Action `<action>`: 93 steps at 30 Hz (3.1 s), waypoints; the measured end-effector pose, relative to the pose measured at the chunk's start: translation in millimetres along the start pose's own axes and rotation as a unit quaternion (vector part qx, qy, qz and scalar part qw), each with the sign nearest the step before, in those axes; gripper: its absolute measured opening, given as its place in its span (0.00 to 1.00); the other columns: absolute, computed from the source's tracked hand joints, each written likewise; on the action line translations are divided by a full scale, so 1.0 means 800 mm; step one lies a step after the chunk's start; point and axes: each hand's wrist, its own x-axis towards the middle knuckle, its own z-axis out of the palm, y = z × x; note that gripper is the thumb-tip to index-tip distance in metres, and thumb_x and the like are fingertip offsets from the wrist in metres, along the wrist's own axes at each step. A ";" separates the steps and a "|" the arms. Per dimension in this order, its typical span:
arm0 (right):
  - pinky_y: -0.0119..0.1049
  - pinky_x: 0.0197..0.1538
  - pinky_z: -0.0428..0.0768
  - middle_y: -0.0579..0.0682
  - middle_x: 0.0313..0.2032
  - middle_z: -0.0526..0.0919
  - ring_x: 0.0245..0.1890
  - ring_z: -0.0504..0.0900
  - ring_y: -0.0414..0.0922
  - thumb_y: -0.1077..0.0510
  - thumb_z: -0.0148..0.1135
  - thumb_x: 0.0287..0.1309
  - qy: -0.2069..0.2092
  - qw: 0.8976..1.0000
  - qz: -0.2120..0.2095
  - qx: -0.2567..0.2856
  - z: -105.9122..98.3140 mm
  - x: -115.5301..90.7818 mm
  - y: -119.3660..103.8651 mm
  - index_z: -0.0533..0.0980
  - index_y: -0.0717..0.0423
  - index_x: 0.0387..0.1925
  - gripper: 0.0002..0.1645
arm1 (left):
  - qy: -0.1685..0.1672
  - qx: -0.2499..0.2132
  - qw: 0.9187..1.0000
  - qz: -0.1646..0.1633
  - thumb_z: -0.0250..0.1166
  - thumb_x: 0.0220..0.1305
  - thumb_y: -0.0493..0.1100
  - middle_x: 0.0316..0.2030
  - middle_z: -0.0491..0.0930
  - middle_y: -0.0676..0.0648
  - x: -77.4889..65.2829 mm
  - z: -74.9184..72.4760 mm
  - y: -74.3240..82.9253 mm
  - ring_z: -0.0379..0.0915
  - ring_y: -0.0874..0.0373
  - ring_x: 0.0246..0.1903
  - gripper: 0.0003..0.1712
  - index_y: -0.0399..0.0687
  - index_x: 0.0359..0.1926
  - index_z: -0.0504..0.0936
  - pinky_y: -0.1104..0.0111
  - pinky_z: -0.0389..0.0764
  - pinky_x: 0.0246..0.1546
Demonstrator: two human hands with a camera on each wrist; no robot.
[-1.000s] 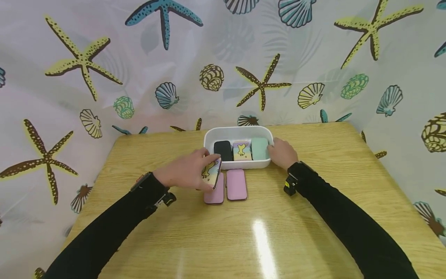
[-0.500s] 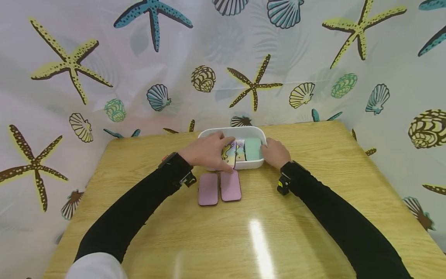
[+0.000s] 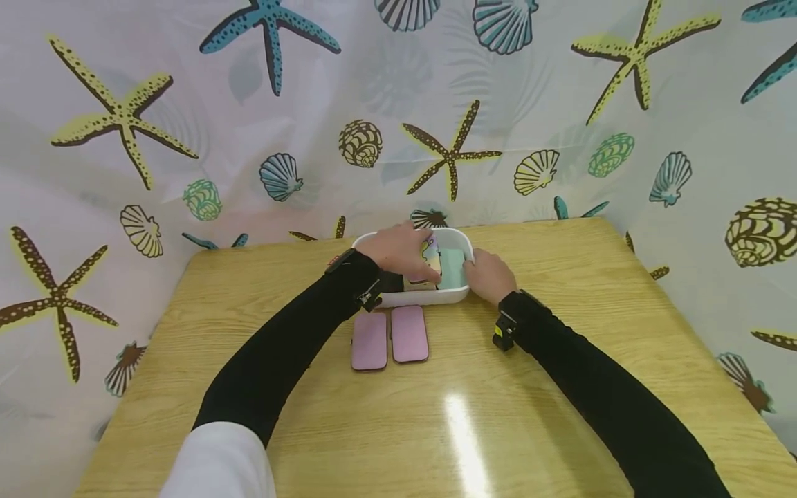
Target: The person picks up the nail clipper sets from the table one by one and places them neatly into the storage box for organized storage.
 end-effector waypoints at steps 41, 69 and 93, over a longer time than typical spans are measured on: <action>0.39 0.26 0.67 0.51 0.25 0.72 0.23 0.73 0.48 0.47 0.33 0.78 0.014 1.000 -0.016 -0.011 0.006 -0.002 0.004 0.75 0.58 0.38 0.27 | -0.021 0.032 0.999 0.020 0.71 0.52 0.71 0.40 0.81 0.54 0.058 0.026 0.041 0.73 0.57 0.41 0.34 0.51 0.48 0.81 0.66 0.74 0.45; 0.41 0.31 0.67 0.53 0.28 0.73 0.28 0.74 0.50 0.43 0.29 0.80 0.014 1.000 -0.020 -0.008 0.006 -0.007 0.007 0.74 0.58 0.39 0.31 | -0.038 -0.069 0.996 0.036 0.72 0.59 0.59 0.40 0.79 0.51 0.048 0.024 0.048 0.72 0.57 0.39 0.28 0.44 0.51 0.81 0.68 0.73 0.42; 0.41 0.35 0.69 0.56 0.33 0.75 0.34 0.76 0.52 0.42 0.29 0.79 0.005 1.000 -0.010 0.003 0.001 -0.003 0.004 0.73 0.62 0.53 0.33 | 0.105 0.015 0.994 0.034 0.66 0.64 0.58 0.50 0.82 0.47 -0.113 0.047 0.051 0.78 0.54 0.48 0.31 0.45 0.62 0.79 0.60 0.82 0.42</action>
